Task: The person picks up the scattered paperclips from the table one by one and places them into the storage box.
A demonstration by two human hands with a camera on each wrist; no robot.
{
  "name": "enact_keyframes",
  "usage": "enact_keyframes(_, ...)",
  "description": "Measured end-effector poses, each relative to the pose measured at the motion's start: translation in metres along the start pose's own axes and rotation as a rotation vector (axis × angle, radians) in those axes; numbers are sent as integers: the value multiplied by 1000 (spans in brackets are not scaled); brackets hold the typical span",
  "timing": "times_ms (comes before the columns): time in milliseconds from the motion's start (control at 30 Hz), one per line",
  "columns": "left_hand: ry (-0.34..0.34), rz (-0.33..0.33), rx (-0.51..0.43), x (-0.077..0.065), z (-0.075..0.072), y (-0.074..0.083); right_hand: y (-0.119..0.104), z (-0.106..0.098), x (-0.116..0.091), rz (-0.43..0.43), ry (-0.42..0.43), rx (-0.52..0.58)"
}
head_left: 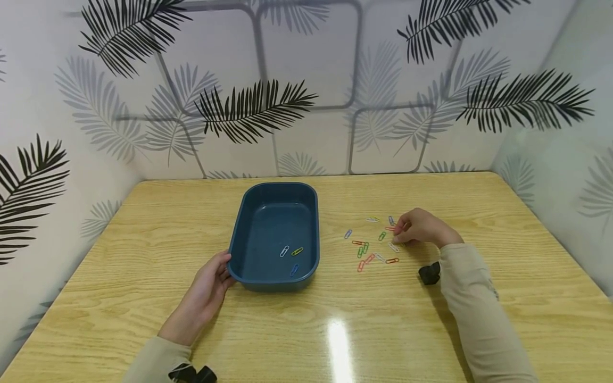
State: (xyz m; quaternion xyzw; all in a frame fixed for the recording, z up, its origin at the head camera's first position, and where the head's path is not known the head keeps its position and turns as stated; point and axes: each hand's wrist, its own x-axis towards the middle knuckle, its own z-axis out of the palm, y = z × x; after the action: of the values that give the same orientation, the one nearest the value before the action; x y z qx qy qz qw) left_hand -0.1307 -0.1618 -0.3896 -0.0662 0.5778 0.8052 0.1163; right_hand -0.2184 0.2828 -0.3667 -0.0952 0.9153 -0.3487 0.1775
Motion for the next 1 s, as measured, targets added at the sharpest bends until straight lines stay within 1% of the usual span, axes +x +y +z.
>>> enact_keyframes(133, -2, -4, 1, 0, 1, 1, 0, -2, -1, 13, 3, 5)
enact_keyframes(333, -5, -6, 1, 2, 2, 1, 2, -4, -3, 54, 1, 72)
enact_keyframes(567, -1, 0, -12, 2, 2, 0, 2, -7, -5, 38, -10, 99)
enact_keyframes(800, -3, -2, -16, 2, 1, 0, 0, -7, -3, 76, -20, 153)
enact_keyframes(933, 3, -8, -14, 1, 1, 1, -4, -5, -4, 69, -7, 175)
enact_keyframes(1000, 7, -8, -13, 0, 1, 1, -8, -5, -4, 52, -1, 174)
